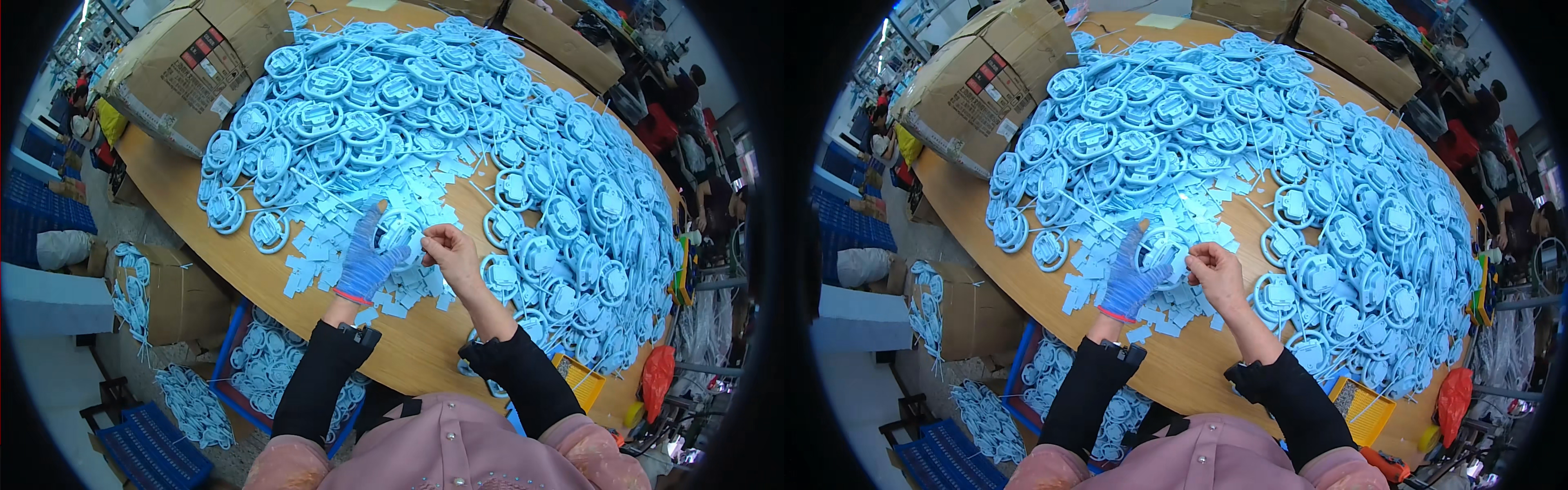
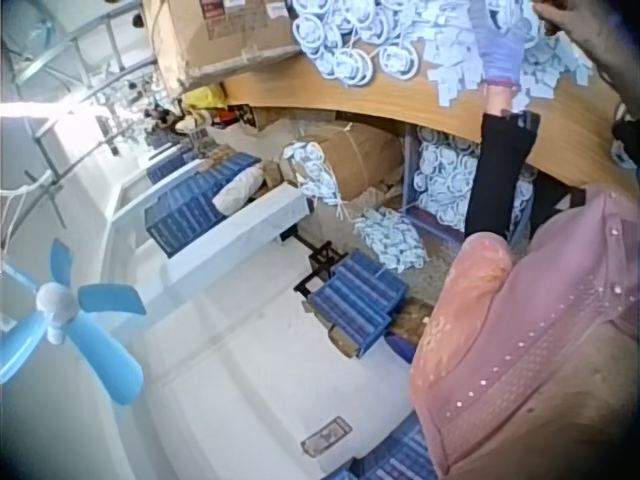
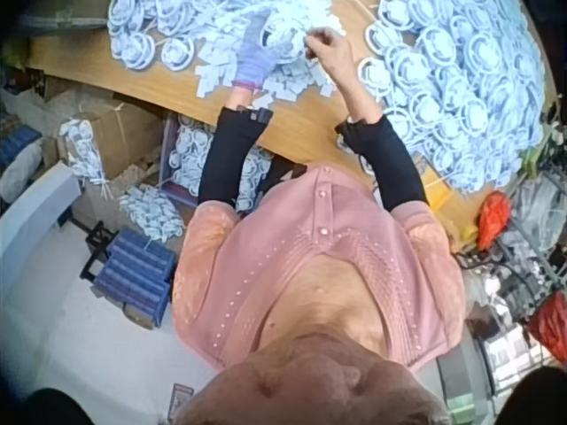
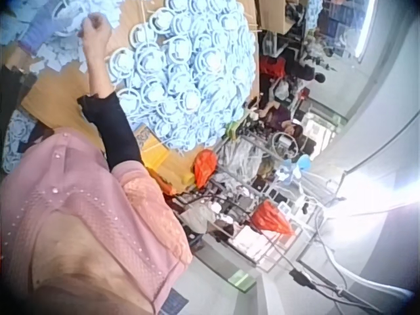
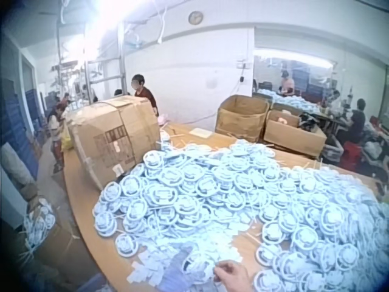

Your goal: Sorting and inspecting blue plastic components on a workbench in a factory setting.

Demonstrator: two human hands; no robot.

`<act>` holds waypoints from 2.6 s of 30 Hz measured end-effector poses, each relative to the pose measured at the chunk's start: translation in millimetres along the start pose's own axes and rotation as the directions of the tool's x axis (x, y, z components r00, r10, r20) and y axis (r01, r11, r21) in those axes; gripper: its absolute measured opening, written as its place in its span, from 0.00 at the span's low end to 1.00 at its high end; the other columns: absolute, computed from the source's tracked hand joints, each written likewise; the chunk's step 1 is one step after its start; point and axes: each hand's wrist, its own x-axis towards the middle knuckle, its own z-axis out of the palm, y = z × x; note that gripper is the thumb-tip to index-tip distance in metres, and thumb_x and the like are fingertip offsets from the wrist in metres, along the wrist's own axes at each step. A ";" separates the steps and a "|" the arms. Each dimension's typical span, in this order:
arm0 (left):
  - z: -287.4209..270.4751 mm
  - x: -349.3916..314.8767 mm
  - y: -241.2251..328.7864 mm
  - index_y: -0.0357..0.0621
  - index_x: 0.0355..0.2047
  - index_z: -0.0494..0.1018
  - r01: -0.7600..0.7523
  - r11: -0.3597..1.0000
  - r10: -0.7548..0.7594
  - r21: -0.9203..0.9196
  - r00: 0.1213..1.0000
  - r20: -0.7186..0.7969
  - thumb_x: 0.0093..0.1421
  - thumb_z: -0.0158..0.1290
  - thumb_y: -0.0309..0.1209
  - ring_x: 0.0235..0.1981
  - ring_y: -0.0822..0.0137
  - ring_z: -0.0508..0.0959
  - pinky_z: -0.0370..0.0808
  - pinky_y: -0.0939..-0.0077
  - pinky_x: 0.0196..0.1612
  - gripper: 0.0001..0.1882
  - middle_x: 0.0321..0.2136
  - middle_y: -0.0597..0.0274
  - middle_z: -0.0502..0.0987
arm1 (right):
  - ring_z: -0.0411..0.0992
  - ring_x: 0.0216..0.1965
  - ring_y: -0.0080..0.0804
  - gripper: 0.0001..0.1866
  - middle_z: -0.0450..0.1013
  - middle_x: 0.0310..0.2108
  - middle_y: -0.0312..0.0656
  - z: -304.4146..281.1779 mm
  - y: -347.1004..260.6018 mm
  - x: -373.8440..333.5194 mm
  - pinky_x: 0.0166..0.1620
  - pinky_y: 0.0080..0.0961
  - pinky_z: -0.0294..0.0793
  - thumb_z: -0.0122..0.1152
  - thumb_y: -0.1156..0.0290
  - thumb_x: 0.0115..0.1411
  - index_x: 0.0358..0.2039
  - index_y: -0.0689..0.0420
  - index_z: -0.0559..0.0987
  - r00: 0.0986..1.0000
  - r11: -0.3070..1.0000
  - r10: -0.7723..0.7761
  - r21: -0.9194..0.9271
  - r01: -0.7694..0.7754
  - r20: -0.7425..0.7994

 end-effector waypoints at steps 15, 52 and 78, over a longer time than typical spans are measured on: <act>18.1 -10.1 13.0 0.39 0.64 0.52 -0.232 0.929 0.217 0.287 0.973 0.082 0.46 0.68 0.32 0.59 0.57 0.62 0.61 0.66 0.59 0.49 0.59 0.50 0.60 | 0.67 0.21 0.17 0.08 0.69 0.22 0.33 0.6 9.7 -21.2 0.24 0.15 0.70 0.63 0.74 0.56 0.31 0.61 0.72 0.964 0.974 -0.225 -0.066 0.218 -0.141; 14.9 -20.9 35.4 0.41 0.66 0.46 -0.090 0.934 -0.006 0.346 0.964 0.266 0.46 0.67 0.33 0.51 0.64 0.70 0.69 0.70 0.53 0.52 0.54 0.51 0.65 | 0.70 0.31 0.20 0.20 0.72 0.31 0.34 -18.9 -7.1 -31.9 0.34 0.20 0.70 0.65 0.66 0.56 0.42 0.58 0.66 0.983 0.986 0.133 0.088 -0.145 0.129; -134.4 7.3 -7.9 0.34 0.56 0.62 0.359 0.899 -0.225 0.253 0.871 -0.436 0.43 0.68 0.39 0.52 0.55 0.70 0.67 0.66 0.55 0.43 0.49 0.46 0.69 | 0.73 0.46 0.33 0.16 0.73 0.43 0.40 -177.7 11.2 -68.3 0.51 0.30 0.73 0.55 0.62 0.63 0.48 0.53 0.70 0.851 0.730 0.026 0.591 0.342 -0.525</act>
